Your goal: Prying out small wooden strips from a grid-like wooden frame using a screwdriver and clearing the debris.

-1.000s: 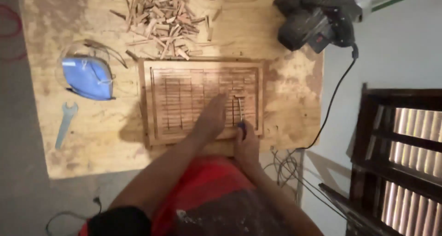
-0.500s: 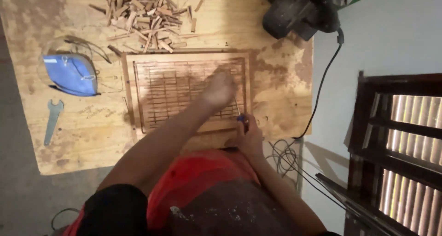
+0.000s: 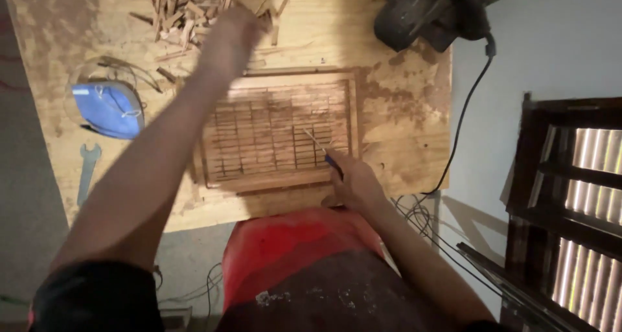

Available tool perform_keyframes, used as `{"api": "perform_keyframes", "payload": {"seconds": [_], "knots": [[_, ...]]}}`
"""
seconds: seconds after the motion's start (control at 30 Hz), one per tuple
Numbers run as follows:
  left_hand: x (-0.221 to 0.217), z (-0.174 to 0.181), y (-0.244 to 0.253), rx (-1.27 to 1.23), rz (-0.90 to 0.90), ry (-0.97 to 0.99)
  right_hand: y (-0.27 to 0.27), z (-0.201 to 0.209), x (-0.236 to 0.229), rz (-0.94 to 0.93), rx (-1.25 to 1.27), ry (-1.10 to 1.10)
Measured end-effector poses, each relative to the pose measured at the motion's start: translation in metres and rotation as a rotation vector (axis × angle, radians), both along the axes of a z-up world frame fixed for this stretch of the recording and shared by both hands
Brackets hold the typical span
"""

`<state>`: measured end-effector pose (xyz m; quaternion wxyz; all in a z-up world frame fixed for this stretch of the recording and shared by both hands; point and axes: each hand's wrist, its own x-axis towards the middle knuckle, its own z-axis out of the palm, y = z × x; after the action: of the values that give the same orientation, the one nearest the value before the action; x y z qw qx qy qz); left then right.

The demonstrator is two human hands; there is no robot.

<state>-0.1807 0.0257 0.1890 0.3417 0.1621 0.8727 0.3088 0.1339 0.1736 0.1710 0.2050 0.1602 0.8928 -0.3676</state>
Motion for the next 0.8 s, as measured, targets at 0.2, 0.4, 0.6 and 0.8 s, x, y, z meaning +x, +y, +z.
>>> {"api": "perform_keyframes", "payload": {"seconds": [0.2,0.4,0.6,0.8], "knots": [[-0.006,-0.013,-0.045,0.077,0.326,0.762,-0.012,0.023,-0.049,0.018,0.110,-0.066],[0.094,-0.112,-0.029,0.299,-0.311,0.592,0.032,-0.051,-0.128,1.279,0.776,-0.069],[0.147,-0.110,-0.041,0.528,-0.122,0.445,-0.049,-0.037,-0.045,0.740,0.660,-0.226],[0.171,-0.142,-0.035,0.636,-0.098,0.663,-0.072,-0.109,0.049,0.004,0.351,0.092]]}}
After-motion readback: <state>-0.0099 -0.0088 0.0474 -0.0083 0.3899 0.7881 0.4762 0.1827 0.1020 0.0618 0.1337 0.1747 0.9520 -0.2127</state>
